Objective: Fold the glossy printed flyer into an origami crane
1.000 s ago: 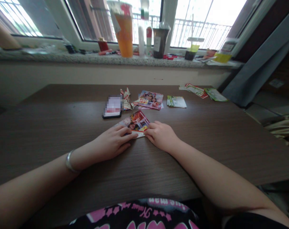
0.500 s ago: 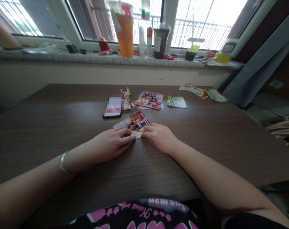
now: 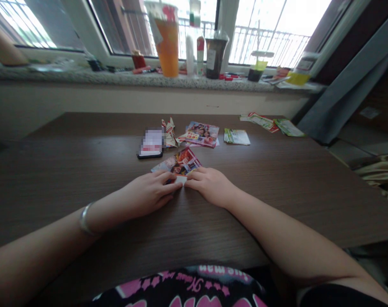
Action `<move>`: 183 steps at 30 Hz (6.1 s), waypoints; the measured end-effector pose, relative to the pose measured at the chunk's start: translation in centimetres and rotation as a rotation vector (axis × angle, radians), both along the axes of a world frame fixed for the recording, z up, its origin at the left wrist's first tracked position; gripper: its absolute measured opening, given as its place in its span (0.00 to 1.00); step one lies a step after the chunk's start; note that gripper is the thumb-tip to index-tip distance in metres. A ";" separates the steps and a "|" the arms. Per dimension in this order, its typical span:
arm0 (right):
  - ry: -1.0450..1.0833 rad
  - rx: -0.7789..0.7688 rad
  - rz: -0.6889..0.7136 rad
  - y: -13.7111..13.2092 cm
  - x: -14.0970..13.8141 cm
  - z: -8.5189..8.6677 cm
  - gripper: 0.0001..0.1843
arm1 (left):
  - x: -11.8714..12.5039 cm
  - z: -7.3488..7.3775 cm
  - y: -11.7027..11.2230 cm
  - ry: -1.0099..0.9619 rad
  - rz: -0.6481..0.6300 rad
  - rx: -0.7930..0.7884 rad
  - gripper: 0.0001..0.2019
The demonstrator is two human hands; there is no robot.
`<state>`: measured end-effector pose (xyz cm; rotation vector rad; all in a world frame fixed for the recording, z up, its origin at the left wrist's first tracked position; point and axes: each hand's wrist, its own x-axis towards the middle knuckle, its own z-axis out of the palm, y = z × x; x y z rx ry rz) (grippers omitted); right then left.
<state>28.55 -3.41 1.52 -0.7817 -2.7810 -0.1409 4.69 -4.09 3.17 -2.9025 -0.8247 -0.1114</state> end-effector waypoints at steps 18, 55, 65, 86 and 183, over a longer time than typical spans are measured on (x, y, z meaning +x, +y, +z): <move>-0.138 0.015 -0.129 -0.2 0.6 1.1 0.14 | 0.2 -0.4 -0.3 -0.010 -0.035 0.040 0.11; -0.247 -0.180 -0.394 0.1 3.5 2.9 0.15 | -0.3 -1.6 0.4 -0.025 -0.087 0.056 0.10; -0.265 -0.186 -0.410 0.3 3.8 3.0 0.13 | -0.3 -1.5 0.4 -0.011 -0.077 0.050 0.10; 0.003 -0.039 -0.037 0.0 0.9 0.2 0.15 | -0.1 -1.7 0.5 -0.092 -0.075 0.054 0.12; 0.293 0.013 -0.020 0.7 1.8 -0.1 0.12 | -1.6 -1.1 1.0 -0.104 0.008 -0.026 0.22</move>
